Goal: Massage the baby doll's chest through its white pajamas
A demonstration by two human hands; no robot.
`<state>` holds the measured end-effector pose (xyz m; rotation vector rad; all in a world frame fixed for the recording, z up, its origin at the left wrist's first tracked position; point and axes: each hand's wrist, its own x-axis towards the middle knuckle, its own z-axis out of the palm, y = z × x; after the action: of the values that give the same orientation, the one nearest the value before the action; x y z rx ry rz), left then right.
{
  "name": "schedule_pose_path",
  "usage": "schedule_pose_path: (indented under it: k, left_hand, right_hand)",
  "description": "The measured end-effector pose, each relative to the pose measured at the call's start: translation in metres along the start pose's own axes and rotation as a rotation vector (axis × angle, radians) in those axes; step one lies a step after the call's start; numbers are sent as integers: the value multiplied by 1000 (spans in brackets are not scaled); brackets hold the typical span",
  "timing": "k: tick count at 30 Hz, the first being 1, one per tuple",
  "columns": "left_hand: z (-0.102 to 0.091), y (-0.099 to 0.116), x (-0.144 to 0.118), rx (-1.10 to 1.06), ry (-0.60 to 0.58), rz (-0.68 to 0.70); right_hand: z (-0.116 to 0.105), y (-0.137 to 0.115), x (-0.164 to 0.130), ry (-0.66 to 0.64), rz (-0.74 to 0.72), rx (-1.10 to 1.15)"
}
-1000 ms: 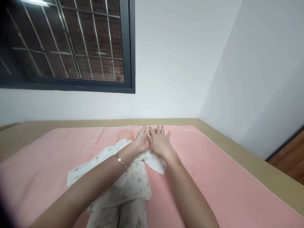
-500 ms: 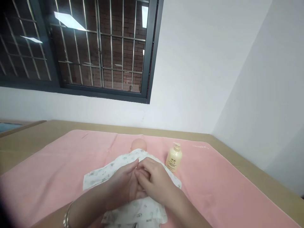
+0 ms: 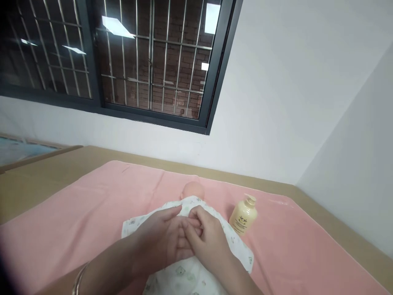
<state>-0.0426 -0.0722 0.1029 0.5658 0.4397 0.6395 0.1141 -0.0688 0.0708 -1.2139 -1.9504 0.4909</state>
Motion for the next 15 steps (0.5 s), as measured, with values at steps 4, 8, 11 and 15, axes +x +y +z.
schedule_pose_path:
  k: [4,8,11,15]
  left_hand:
    - [3,-10,-1,24,-14,42]
    - [13,-24,-6,21,-116,44]
    - [18,-29,-7,-44,-171,88]
    - [16,-25,-6,-88,-37,166]
  right_hand:
    - [-2,-7,-7,-23,-12,-52]
    - [-14,-20,-19,-73,-139,-58]
    - [-11,-16,-24,-10,-359,-202]
    - [31,0,-35,182,-580,-480]
